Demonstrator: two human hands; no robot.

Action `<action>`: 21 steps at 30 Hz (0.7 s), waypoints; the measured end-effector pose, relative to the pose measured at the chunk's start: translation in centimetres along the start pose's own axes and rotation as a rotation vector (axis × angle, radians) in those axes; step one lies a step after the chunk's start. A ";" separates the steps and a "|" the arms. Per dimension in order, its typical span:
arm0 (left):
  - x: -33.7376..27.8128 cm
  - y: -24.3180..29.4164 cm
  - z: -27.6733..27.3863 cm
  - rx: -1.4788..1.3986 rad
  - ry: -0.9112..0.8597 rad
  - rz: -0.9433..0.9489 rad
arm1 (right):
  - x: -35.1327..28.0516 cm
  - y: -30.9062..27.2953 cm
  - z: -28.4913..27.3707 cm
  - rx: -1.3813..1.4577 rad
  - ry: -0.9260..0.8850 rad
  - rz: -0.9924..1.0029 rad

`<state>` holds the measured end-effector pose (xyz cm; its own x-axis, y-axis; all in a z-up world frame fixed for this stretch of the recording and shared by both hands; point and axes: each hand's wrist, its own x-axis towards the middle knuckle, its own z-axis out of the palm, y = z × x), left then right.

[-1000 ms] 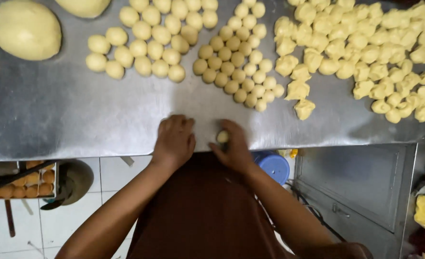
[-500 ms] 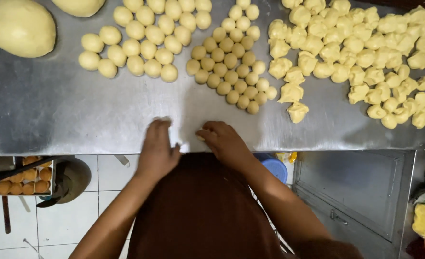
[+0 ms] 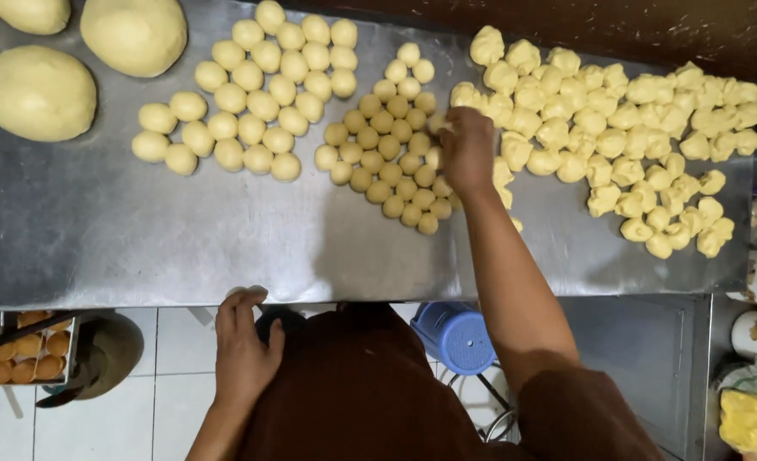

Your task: The person repeatedly picks small dough balls from a metal table, rolls them between the palms to smooth them, and places them back on the table. The hands work continuously in a rhythmic cycle, handling one ball at a time.

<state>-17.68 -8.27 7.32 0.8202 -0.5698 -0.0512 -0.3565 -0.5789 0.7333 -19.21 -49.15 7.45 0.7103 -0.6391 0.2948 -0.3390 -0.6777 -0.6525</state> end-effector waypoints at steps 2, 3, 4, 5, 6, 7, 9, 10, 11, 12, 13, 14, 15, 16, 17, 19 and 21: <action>-0.1 0.0 -0.5 -0.048 -0.044 -0.017 | -0.2 0.7 1.1 -0.070 -0.173 -0.096; -1.2 -0.1 -0.8 -0.045 -0.054 -0.023 | -1.1 1.4 0.2 -0.070 -0.179 -0.086; -1.4 -0.3 -1.0 -0.046 -0.025 -0.041 | -0.8 1.9 -0.5 -0.126 -0.024 -0.185; -1.5 -0.5 -1.2 -0.047 0.003 -0.060 | -0.6 2.4 -1.3 -0.181 0.131 -0.285; -1.8 -1.3 -0.9 -0.049 0.009 -0.060 | 0.1 3.3 -1.8 -0.180 0.131 -0.291; -2.1 -2.2 -0.5 -0.018 0.032 -0.085 | 0.7 4.1 -2.4 -0.281 0.134 -0.202; -2.8 -2.7 -0.4 0.015 0.047 -0.110 | 1.5 5.4 -2.5 -0.382 0.135 -0.104; -2.2 -2.2 -0.6 0.052 0.060 -0.072 | 2.7 5.6 -1.9 -0.387 0.092 -0.073; -1.7 -1.8 -0.8 0.089 0.072 -0.034 | 3.9 5.9 -1.4 -0.391 0.049 -0.042; -1.2 -1.2 -1.1 0.091 0.073 -0.031 | 4.7 4.1 -1.3 -0.390 0.053 -0.041; -0.7 -0.6 -1.3 0.079 0.081 0.008 | 5.4 2.4 -1.2 -0.506 -0.140 0.136; 0.0 -0.1 -1.6 0.069 0.091 0.049 | 6.3 0.5 -1.0 -0.615 -0.335 0.312; 0.5 -0.1 -1.7 0.072 0.094 0.054 | 7.4 1.5 -0.4 -0.611 -0.329 0.311; 0.7 0.0 -1.8 0.052 0.075 0.021 | 8.1 2.4 0.2 -0.658 -0.340 0.336; 0.8 0.0 -1.9 0.032 0.056 -0.012 | 8.8 3.4 0.9 -0.704 -0.350 0.360; 0.6 -0.2 -2.2 0.019 0.054 -0.049 | 10.2 3.1 -0.9 -0.505 -0.205 0.354; 1.1 -0.4 -2.3 0.005 0.054 -0.089 | 12.2 1.5 -3.9 -0.304 -0.065 0.343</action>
<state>-15.61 -7.32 8.53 0.8715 -0.4840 -0.0788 -0.2837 -0.6287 0.7240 -13.44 -59.38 12.75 0.5593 -0.8276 0.0472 -0.7199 -0.5132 -0.4674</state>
